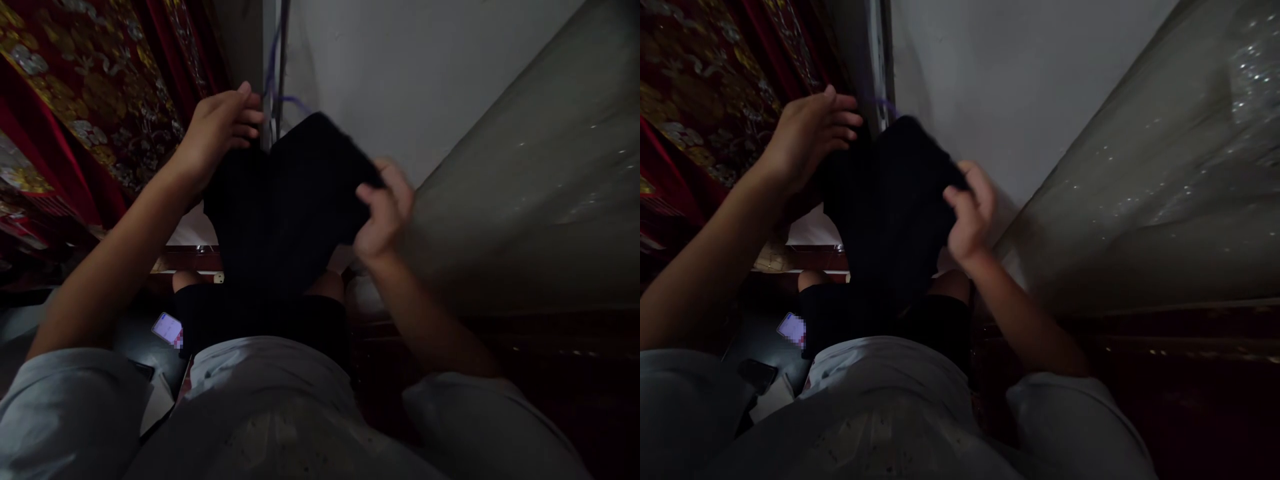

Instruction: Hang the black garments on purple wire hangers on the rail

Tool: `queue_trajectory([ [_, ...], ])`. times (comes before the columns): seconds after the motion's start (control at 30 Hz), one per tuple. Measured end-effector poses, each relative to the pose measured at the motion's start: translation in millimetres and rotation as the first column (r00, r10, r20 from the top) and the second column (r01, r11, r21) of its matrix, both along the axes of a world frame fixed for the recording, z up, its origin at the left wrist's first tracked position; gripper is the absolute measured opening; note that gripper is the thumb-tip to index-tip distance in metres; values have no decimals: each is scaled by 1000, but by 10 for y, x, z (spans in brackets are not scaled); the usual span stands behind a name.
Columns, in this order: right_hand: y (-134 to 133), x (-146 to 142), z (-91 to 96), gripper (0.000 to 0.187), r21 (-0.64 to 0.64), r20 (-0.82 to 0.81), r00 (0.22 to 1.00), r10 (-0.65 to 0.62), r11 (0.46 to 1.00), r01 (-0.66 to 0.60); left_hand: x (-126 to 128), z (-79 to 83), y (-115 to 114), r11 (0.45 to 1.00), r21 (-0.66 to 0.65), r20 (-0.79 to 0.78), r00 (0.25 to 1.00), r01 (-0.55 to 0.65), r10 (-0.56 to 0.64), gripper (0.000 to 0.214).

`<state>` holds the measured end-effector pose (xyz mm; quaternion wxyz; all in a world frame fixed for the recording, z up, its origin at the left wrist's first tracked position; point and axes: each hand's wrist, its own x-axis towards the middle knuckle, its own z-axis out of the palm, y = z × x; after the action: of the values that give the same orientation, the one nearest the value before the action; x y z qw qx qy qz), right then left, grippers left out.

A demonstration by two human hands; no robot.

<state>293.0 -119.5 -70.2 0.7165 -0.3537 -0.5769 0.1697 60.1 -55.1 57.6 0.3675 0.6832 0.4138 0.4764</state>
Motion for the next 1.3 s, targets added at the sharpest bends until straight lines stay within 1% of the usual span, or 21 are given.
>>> queue_trajectory([
  [0.07,-198,-217,-91,34,73,296,938,179,975,-209,17,8,-143,966,-230,159,984,122,-87,38],
  [0.13,-296,-374,-153,49,46,591,712,378,866,-498,-50,-44,-295,912,-359,195,971,200,-136,25],
  [0.17,-298,-418,-170,50,11,680,594,430,804,-595,-114,-89,-369,903,-374,165,974,210,-158,16],
  [0.2,-270,-437,-180,46,-7,724,524,448,764,-645,-195,-140,-443,912,-357,111,979,202,-173,10],
  [0.23,-215,-433,-184,38,9,731,524,437,762,-648,-289,-189,-516,932,-316,35,984,177,-175,11],
  [0.3,-49,-369,-184,25,76,655,670,350,851,-520,-489,-255,-656,982,-159,-194,972,99,-129,13],
  [0.33,48,-321,-189,23,93,592,754,285,905,-415,-584,-264,-722,996,-42,-343,936,73,-84,12],
  [0.4,241,-226,-227,27,48,493,850,183,970,-237,-743,-240,-830,974,207,-589,807,95,46,14],
  [0.47,399,-161,-312,35,-116,465,846,261,965,-234,-847,-192,-887,916,379,-672,720,134,173,19],
  [0.5,459,-142,-368,39,-237,446,815,369,927,-290,-879,-175,-888,893,430,-663,717,131,214,21],
  [0.57,539,-125,-470,49,-456,297,780,550,800,-390,-914,-169,-829,857,511,-582,763,73,282,21],
  [0.6,565,-120,-499,54,-510,181,802,569,752,-418,-921,-181,-771,837,546,-528,788,30,316,19],
  [0.63,586,-115,-503,57,-522,63,840,539,736,-432,-923,-199,-697,816,578,-475,809,-11,347,17],
  [0.73,678,-81,-325,64,-432,-153,926,346,819,-378,-906,-251,-437,743,660,-331,846,-110,419,14],
  [0.83,894,3,33,61,-365,-170,942,289,869,-333,-855,-247,-266,663,729,-191,880,-170,435,22],
  [0.93,1194,165,294,67,-308,-176,947,270,898,-313,-775,-242,-282,548,805,-78,876,-226,476,27],
  [1.0,1345,308,321,72,-264,-166,959,228,927,-266,-725,-309,-351,477,850,-63,858,-221,509,24],
  [1.07,1398,441,235,73,-233,-113,970,214,944,-235,-692,-472,-402,508,840,-119,849,-191,516,18],
  [1.17,1307,542,-13,76,-244,-19,976,217,946,-215,-672,-889,-382,697,702,-271,848,-150,455,12],
  [1.23,1206,531,-180,76,-259,-107,976,191,942,-213,-649,-1224,-325,800,586,-355,847,-128,396,20],
  [1.3,1133,493,-298,72,-259,-260,954,150,941,-219,-587,-1531,-269,871,475,-407,845,-128,346,32],
])
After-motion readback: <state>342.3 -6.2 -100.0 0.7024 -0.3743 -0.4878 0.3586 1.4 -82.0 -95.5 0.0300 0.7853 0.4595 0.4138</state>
